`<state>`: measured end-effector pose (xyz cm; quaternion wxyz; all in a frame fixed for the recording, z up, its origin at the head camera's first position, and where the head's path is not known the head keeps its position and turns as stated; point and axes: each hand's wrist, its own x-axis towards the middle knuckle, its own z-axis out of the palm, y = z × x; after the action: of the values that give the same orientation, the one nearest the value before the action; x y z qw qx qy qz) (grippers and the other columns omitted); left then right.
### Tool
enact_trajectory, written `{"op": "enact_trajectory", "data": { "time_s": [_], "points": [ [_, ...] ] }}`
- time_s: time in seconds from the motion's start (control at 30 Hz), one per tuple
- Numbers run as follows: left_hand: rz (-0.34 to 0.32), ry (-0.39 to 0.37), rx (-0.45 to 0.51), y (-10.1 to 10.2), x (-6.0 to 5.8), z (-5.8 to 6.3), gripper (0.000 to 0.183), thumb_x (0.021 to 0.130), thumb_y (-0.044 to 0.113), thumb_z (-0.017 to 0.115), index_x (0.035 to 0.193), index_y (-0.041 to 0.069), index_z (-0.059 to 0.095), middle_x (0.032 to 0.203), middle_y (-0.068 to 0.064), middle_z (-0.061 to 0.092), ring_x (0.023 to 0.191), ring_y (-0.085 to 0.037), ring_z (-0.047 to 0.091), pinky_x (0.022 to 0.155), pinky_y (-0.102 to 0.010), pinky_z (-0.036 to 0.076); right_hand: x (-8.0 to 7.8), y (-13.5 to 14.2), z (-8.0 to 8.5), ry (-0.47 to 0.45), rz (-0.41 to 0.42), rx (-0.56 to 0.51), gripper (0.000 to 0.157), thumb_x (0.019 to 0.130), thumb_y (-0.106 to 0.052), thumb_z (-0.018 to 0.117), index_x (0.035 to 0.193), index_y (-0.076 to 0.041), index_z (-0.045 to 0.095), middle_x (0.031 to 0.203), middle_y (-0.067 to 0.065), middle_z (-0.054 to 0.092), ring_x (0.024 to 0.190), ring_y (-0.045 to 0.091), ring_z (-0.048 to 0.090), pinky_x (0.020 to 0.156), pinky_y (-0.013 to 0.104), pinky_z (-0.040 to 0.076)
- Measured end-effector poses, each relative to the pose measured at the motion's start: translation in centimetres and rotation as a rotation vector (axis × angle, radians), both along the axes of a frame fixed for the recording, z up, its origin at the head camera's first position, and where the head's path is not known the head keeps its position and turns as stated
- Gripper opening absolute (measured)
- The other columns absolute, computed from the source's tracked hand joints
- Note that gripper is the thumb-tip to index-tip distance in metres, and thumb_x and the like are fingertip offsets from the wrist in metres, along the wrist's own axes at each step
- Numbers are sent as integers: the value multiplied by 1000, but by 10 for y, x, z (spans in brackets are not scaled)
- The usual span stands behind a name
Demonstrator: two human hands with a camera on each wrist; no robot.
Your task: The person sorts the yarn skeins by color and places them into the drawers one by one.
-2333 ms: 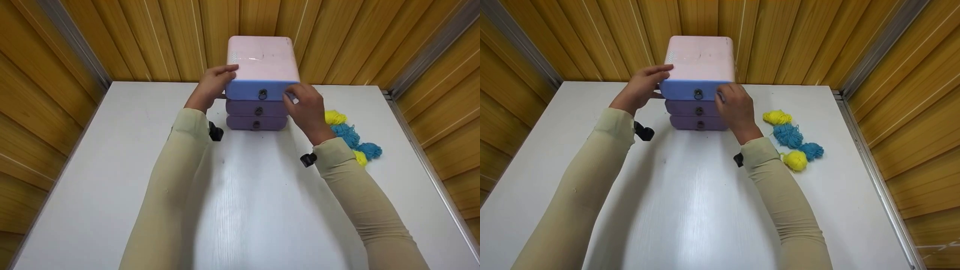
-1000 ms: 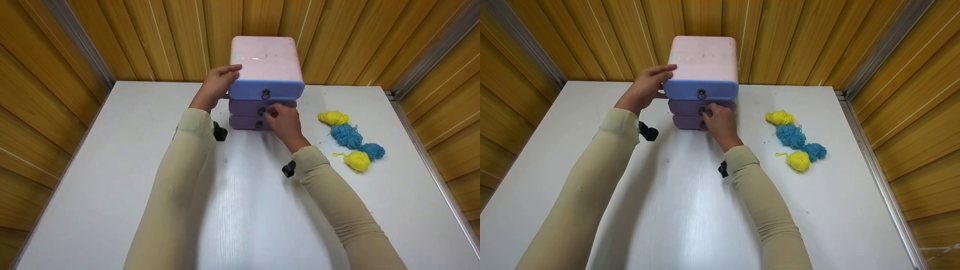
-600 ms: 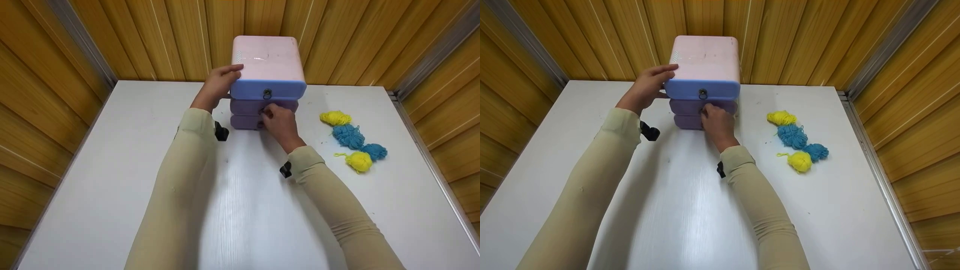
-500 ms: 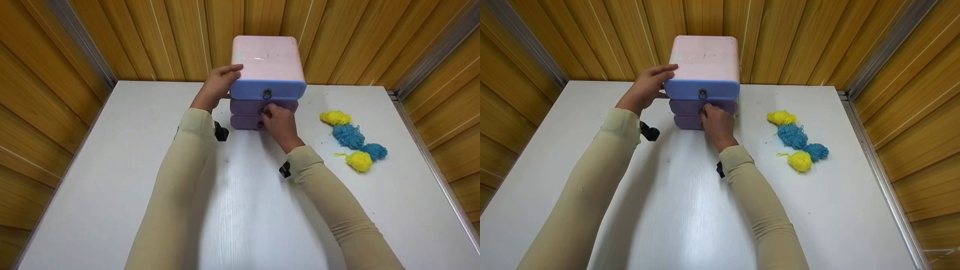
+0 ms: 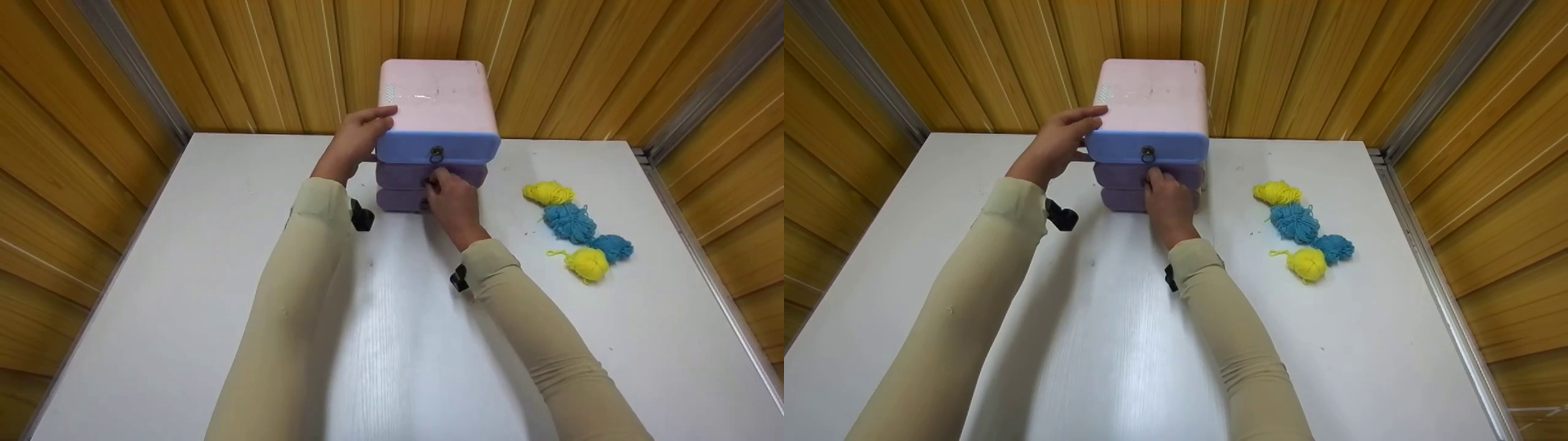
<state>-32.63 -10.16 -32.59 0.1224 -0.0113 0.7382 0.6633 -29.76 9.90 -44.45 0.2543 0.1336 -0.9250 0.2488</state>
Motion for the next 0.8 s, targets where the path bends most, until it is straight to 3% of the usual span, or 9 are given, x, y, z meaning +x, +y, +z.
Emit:
{"op": "enact_trajectory", "data": {
  "time_s": [0.43,0.8],
  "points": [
    [-13,13,-31,1,1,1,33,99,34,54,132,36,59,149,4,43,131,-23,49,100,-48,48,2,-1,1,-143,-45,-275,5,86,-12,63,88,-8,64,82,8,64,76,21,58,68,35,47],
    [1,0,-40,0,-2,-2,33,99,35,54,132,37,59,150,5,42,131,-24,49,100,-49,48,7,-4,6,-299,-85,-554,10,82,-11,63,89,-8,69,85,5,69,76,17,61,65,29,50]
  ]
}}
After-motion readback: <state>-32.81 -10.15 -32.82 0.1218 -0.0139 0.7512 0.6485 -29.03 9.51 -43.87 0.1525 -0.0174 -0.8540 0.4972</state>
